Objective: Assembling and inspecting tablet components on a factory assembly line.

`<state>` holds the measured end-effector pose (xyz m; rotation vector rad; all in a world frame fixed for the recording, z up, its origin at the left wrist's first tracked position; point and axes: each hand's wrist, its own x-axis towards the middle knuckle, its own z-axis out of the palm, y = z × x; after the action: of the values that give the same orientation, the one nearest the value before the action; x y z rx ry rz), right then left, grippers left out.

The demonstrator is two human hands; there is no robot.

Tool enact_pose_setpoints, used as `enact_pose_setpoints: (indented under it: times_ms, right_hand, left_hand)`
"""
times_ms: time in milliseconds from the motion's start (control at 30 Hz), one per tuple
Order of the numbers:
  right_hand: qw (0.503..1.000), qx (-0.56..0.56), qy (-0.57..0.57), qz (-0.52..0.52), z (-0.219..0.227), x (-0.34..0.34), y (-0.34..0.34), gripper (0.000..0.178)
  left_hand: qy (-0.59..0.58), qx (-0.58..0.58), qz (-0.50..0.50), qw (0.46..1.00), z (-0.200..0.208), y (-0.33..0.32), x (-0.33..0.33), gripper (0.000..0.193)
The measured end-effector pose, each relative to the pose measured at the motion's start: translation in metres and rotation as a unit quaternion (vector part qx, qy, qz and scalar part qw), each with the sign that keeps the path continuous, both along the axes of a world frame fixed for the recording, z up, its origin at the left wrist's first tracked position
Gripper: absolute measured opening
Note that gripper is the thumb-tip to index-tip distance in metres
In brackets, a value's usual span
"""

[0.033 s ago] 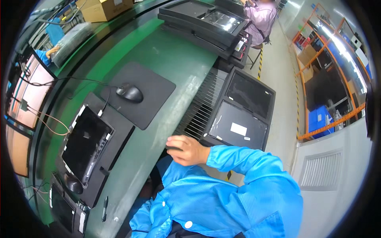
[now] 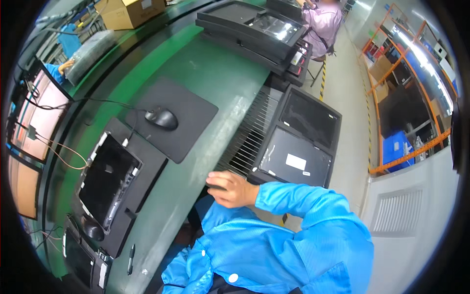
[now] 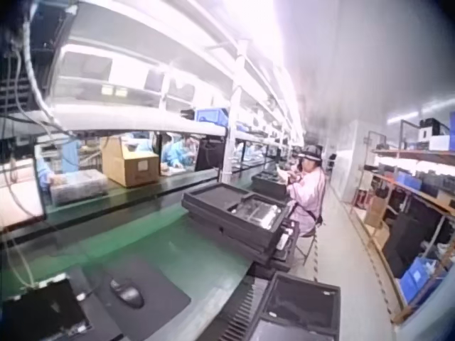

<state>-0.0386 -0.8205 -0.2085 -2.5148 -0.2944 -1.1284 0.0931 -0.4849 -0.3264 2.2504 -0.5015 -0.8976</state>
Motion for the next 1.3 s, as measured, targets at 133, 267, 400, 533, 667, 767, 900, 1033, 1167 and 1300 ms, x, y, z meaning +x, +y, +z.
enact_pose_setpoints:
  times_ms: [133,267,400,533,667,767,900,1033,1167,1300]
  right_hand:
    - [0.999,0.034,0.012,-0.030,0.001,-0.009,0.015,0.031]
    - [0.999,0.034,0.005,-0.018,0.002,-0.005,0.014,0.029]
    - [0.998,0.048,0.006,-0.028,0.003,-0.003,0.018,0.029]
    - [0.998,0.049,0.015,-0.040,0.011,-0.004,0.017,0.026]
    - [0.998,0.047,0.014,-0.028,0.017,-0.003,0.016,0.025]
    - [0.998,0.049,0.014,-0.031,0.016,-0.004,0.015,0.024]
    - [0.998,0.065,0.015,-0.018,0.017,-0.006,0.016,0.022]
    - [0.997,0.075,0.022,-0.005,0.022,-0.008,0.018,0.025]
    - [0.996,0.086,0.021,-0.006,0.016,-0.012,0.017,0.024]
    - [0.995,0.101,0.016,-0.003,0.014,-0.012,0.013,0.023]
  left_hand:
    - [-0.023,-0.003,0.011,1.000,0.002,-0.021,0.027,0.046]
    - [-0.027,-0.008,0.019,0.999,-0.003,-0.029,0.034,0.051]
    - [-0.018,-0.001,0.024,1.000,-0.014,-0.019,0.029,0.055]
    - [-0.005,0.007,0.029,1.000,-0.029,-0.007,0.016,0.060]
    - [0.007,0.010,0.032,0.999,-0.049,-0.001,0.005,0.065]
    - [0.012,0.003,0.027,1.000,-0.066,-0.015,0.004,0.068]
    - [0.017,-0.002,0.019,1.000,-0.088,-0.029,0.007,0.073]
    - [0.018,0.004,0.020,1.000,-0.110,-0.021,0.010,0.076]
    - [0.020,0.074,-0.024,0.997,-0.070,-0.027,0.004,0.078]
    - [0.008,0.086,-0.129,0.988,-0.084,-0.017,0.028,0.068]
